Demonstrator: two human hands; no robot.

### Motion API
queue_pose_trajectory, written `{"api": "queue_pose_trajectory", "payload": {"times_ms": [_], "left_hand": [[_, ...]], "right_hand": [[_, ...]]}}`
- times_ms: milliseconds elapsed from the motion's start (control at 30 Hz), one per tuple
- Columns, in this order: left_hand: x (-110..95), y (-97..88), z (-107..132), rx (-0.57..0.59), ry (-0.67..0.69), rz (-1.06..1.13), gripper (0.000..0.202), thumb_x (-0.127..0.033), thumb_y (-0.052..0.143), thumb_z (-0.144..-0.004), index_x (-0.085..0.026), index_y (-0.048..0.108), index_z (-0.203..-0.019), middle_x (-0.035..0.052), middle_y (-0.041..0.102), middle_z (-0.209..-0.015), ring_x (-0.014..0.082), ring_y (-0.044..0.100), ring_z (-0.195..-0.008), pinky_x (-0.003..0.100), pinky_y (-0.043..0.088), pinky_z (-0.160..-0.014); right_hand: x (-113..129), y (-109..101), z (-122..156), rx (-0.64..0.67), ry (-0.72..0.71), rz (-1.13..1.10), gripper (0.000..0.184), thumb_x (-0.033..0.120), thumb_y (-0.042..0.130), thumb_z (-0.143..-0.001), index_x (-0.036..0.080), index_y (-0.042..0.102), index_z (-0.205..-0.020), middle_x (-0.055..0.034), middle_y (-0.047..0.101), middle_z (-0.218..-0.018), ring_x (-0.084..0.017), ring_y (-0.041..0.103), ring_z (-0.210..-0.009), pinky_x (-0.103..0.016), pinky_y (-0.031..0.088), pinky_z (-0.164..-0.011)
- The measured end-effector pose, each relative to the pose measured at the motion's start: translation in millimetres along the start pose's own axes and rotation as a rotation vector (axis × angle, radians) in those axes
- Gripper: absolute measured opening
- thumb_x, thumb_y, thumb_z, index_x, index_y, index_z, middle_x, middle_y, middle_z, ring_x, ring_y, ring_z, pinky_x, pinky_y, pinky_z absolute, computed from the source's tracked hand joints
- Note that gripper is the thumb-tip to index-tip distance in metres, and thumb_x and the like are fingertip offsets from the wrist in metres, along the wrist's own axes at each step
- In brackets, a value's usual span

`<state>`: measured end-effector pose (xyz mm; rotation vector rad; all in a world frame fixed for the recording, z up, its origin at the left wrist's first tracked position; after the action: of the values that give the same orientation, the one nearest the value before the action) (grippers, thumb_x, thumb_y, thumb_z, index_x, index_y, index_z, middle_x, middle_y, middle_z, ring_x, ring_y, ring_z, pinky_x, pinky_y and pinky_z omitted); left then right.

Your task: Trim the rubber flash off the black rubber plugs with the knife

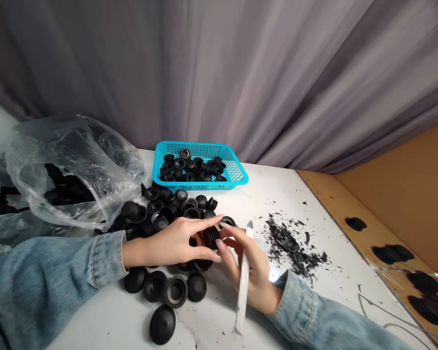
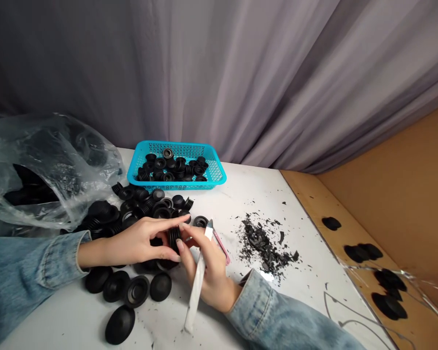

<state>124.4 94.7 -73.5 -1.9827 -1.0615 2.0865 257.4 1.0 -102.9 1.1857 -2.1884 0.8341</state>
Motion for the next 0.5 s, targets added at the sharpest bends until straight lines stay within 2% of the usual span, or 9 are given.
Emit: {"api": "queue_pose_trajectory", "payload": {"times_ms": [100, 200, 333, 500], "left_hand": [[-1, 0.0, 0, 0.024, 0.005, -0.027, 0.071, -0.032, 0.068, -0.075, -0.021, 0.037, -0.137, 0.0059, 0.067, -0.102, 0.0131, 0.061, -0.067, 0.025, 0.051, -0.067], [-3, -1.2, -1, 0.037, -0.008, -0.073, 0.065, -0.034, 0.064, -0.078, -0.018, 0.039, -0.136, 0.0035, 0.067, -0.086, 0.0128, 0.058, -0.064, 0.023, 0.048, -0.061], [-4, -5.0, -2, 0.069, -0.044, -0.043, 0.061, -0.037, 0.060, -0.081, -0.019, 0.041, -0.135, -0.0016, 0.062, -0.070, 0.0114, 0.054, -0.059, 0.020, 0.044, -0.056], [-9, -7.6, -3, 0.135, -0.017, 0.018, 0.051, -0.034, 0.062, -0.080, -0.017, 0.051, -0.127, -0.0022, 0.063, -0.063, 0.0108, 0.056, -0.056, 0.018, 0.043, -0.053]], "right_hand": [[2, 1, -2, -0.012, 0.134, -0.093, 0.032, 0.011, 0.052, -0.086, 0.021, 0.053, -0.116, -0.0068, 0.062, -0.093, -0.016, 0.065, -0.080, -0.022, 0.057, -0.056], [4, 0, -3, -0.032, 0.169, -0.100, 0.026, 0.014, 0.053, -0.085, 0.020, 0.055, -0.111, -0.0064, 0.063, -0.091, -0.016, 0.065, -0.081, -0.024, 0.058, -0.060], [6, -4, -6, -0.036, 0.106, 0.010, 0.025, 0.018, 0.055, -0.085, 0.019, 0.056, -0.110, -0.0053, 0.065, -0.087, -0.015, 0.064, -0.074, -0.027, 0.057, -0.064], [7, -12, -14, 0.036, -0.059, 0.074, 0.031, 0.007, 0.051, -0.084, 0.022, 0.059, -0.110, -0.0028, 0.066, -0.083, -0.012, 0.062, -0.065, -0.024, 0.053, -0.059]]}}
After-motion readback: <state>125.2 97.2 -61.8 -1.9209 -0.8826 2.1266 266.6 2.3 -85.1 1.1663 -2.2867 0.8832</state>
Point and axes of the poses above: each hand's wrist, its own z-axis away from the middle knuckle, its own y-axis out of the palm, x = y × z, the point moved 2 cm from there along -z, towards the middle knuckle
